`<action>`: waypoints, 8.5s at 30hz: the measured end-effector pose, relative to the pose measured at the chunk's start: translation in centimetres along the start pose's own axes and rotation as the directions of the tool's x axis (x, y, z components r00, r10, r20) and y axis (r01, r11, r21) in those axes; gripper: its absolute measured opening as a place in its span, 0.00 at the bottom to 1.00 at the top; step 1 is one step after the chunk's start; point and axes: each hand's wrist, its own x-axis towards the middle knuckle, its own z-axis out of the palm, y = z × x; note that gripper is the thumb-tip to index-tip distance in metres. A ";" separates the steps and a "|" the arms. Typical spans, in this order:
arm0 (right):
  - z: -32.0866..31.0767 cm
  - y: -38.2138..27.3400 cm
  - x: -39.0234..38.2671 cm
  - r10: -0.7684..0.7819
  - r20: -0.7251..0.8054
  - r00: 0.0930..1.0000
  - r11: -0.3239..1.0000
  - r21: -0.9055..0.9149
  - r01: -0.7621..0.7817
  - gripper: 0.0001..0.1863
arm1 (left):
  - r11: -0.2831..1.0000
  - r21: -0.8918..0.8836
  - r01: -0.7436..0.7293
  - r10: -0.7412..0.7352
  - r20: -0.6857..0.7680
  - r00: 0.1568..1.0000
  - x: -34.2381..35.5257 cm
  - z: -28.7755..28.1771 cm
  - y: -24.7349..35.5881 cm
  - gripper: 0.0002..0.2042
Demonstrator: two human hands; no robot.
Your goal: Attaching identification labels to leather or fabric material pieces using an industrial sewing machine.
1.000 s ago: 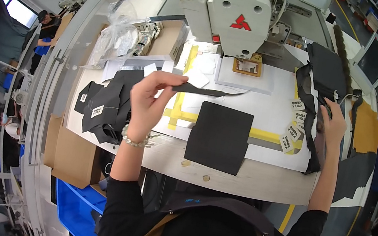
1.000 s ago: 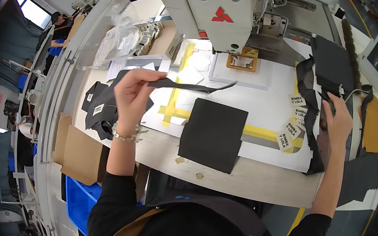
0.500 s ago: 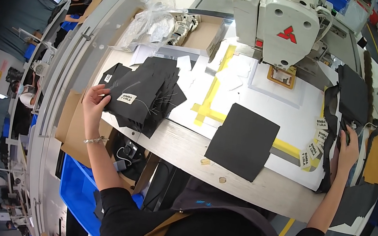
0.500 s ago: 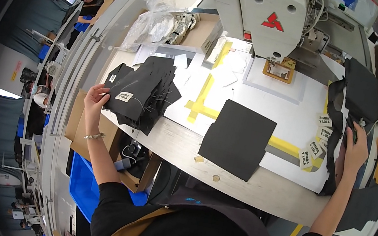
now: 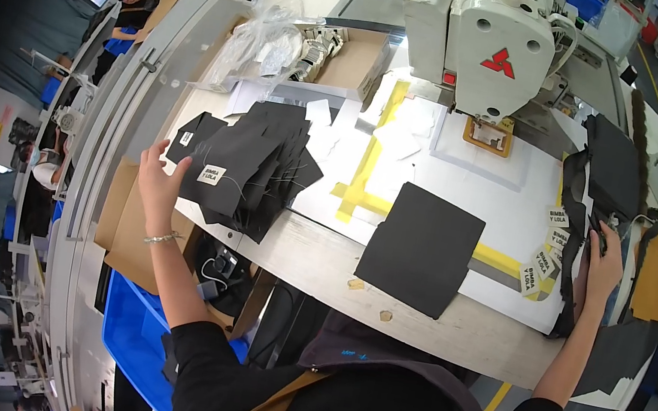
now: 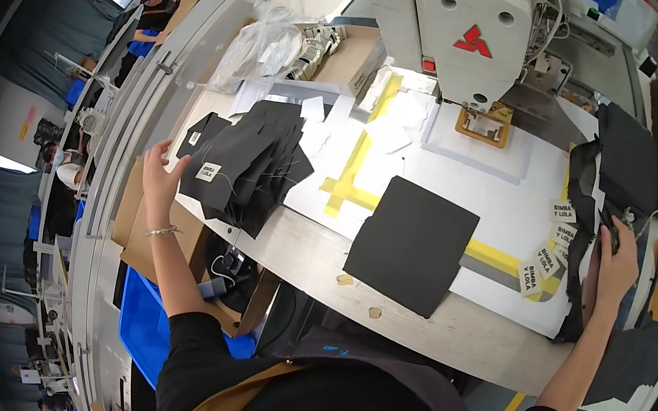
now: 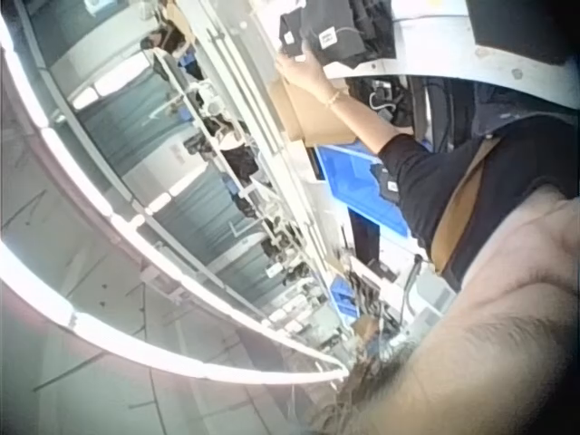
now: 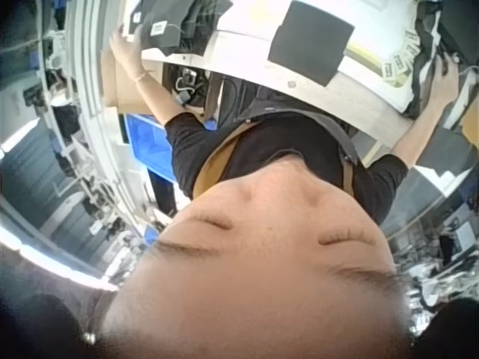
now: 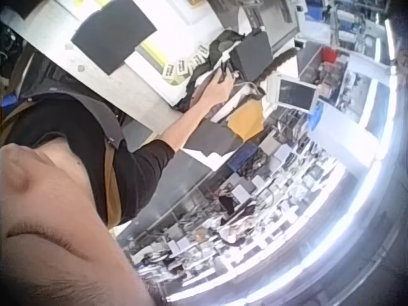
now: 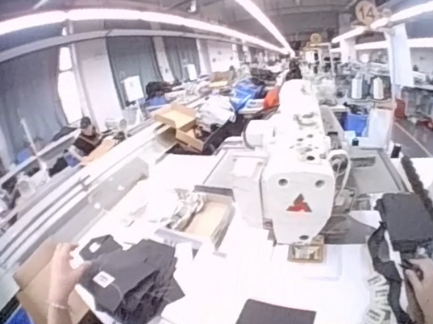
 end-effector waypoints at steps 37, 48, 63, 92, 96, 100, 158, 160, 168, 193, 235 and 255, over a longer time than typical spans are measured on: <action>-1.8 -1.0 -0.4 -0.089 -0.241 0.966 0.996 -0.039 0.082 0.11 | 0.709 -0.702 -0.070 0.458 0.382 0.802 -4.0 12.5 24.1 0.13; -2.4 -21.1 -9.0 -0.040 0.476 0.879 0.122 0.875 -0.469 0.10 | 0.372 -0.927 0.033 0.758 0.324 0.566 -10.4 4.5 31.5 0.18; -1.3 -23.1 -10.2 0.036 0.494 0.869 -0.093 0.867 -0.489 0.04 | 0.408 -0.912 -0.043 0.760 0.314 0.569 -11.2 4.3 31.5 0.17; -0.2 -23.5 -9.7 -0.109 0.525 0.844 -0.164 0.828 -0.536 0.07 | 0.232 -0.955 -0.185 0.852 0.108 0.513 -9.5 5.8 28.5 0.13; -0.4 -24.0 -8.8 -0.136 0.560 0.817 -0.037 0.822 -0.569 0.05 | 0.215 -0.955 -0.202 0.887 0.104 0.451 -9.3 5.9 28.1 0.12; 0.6 -23.3 -9.0 0.060 0.441 0.895 0.064 0.893 -0.445 0.05 | 0.413 -0.910 0.017 0.704 0.331 0.628 -7.8 5.8 27.3 0.07; 7.4 -15.5 4.2 -0.697 0.110 0.708 0.713 0.205 0.670 0.19 | 0.542 -0.261 -0.799 0.836 0.066 0.545 -3.4 18.2 32.9 0.18; 7.4 -15.8 4.0 -0.690 0.121 0.713 0.721 0.194 0.665 0.20 | 0.584 -0.258 -0.770 0.810 0.114 0.575 -3.3 16.9 33.4 0.18; 7.5 -16.5 3.2 -0.644 0.190 0.741 0.765 0.198 0.613 0.25 | 0.319 -0.441 -0.839 0.911 -0.100 0.399 -4.8 17.4 33.9 0.22; 8.0 -16.4 3.0 -0.629 0.207 0.749 0.778 0.168 0.606 0.27 | 0.367 -0.539 -0.758 0.915 0.065 0.397 -6.0 18.1 34.4 0.30; 8.0 -15.0 4.1 -0.564 0.124 0.816 0.789 0.374 0.488 0.14 | 0.349 -0.594 -0.725 0.927 0.106 0.360 -5.0 14.7 35.5 0.21; 7.9 -14.6 4.2 -0.510 0.146 0.848 0.791 0.467 0.395 0.10 | 0.443 -0.825 -0.351 0.883 0.469 0.012 -4.6 12.5 33.8 0.15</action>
